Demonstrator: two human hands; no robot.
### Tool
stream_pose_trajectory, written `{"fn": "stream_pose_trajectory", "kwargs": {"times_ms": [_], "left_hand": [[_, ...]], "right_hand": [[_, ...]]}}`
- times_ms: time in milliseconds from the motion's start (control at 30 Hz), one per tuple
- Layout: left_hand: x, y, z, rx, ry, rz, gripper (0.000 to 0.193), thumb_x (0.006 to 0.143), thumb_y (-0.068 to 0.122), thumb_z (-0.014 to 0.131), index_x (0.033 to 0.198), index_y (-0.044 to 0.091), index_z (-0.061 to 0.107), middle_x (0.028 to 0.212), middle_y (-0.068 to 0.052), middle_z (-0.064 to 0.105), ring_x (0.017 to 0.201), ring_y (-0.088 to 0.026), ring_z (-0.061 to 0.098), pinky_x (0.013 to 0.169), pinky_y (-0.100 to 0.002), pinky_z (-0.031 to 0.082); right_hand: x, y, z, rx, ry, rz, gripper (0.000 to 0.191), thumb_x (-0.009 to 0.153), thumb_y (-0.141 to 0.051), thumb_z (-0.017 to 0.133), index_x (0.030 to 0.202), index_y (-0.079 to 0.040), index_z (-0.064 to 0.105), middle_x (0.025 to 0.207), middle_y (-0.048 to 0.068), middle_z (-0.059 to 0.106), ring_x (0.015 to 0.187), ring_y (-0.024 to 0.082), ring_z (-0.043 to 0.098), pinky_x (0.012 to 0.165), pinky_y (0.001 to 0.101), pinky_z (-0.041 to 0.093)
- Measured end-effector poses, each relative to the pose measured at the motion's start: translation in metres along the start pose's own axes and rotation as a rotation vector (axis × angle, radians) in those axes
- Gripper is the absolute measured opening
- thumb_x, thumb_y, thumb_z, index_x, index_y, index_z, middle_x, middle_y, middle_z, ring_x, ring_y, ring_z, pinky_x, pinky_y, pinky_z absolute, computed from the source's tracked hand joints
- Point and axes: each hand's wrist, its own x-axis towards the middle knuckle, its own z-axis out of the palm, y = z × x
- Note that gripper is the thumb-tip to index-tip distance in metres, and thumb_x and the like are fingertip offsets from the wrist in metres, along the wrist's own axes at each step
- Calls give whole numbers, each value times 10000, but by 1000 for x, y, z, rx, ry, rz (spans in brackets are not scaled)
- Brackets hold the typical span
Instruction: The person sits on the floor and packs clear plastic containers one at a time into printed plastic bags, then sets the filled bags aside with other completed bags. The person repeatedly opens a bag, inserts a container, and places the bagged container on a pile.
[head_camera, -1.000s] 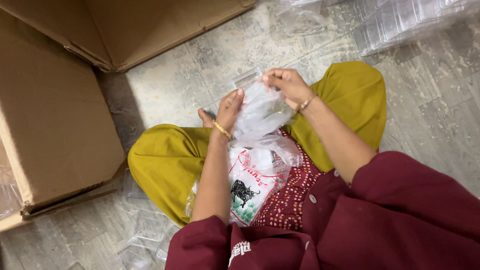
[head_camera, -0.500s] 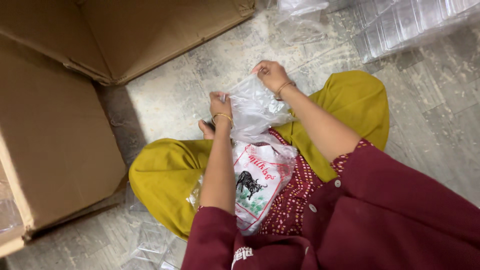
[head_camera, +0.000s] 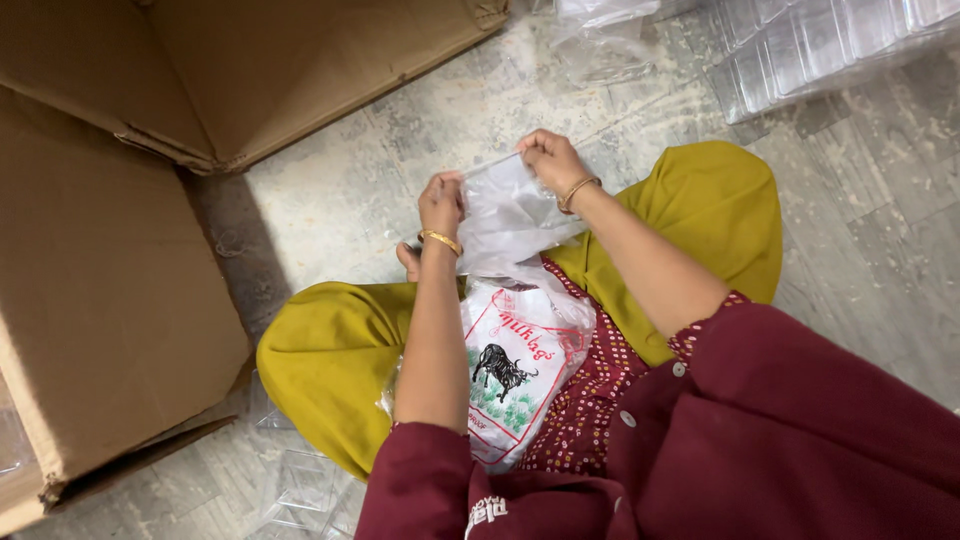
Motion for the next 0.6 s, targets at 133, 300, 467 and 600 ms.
{"fn": "stream_pose_trajectory", "kwargs": {"times_ms": [133,300,467,600], "left_hand": [[-5,-17,-4,659,182,215,210,938,253,678,1019,59,684,839,-129,726,754,-272,709,710,-380,541],[-8,-19,-7,913,163,254,152,934,207,697,1030,91,717,907,-158,717,828,-344,720,741,-379,515],[-8,-1,11,574,-109,366,162,913,205,727,994,67,706,825,-112,678,791,-173,605,741,-317,508],[-9,38,20,442,-413,438,100,893,135,707,950,54,717,915,-35,712,860,-109,634,784,-289,525]], "right_hand": [[1,31,0,-271,37,1,121,892,-141,686,983,-76,733,825,-12,703,726,100,640,663,269,508],[-1,48,-5,-220,-80,92,257,1003,-281,625,1106,-73,735,1024,106,743,909,223,693,817,345,556],[-33,36,-14,827,-570,448,517,932,-436,664,1215,-4,673,1137,140,746,1001,231,734,920,387,594],[-51,18,-22,690,-559,222,448,965,-330,670,1319,-58,632,1209,82,716,1091,174,707,971,348,562]]}}
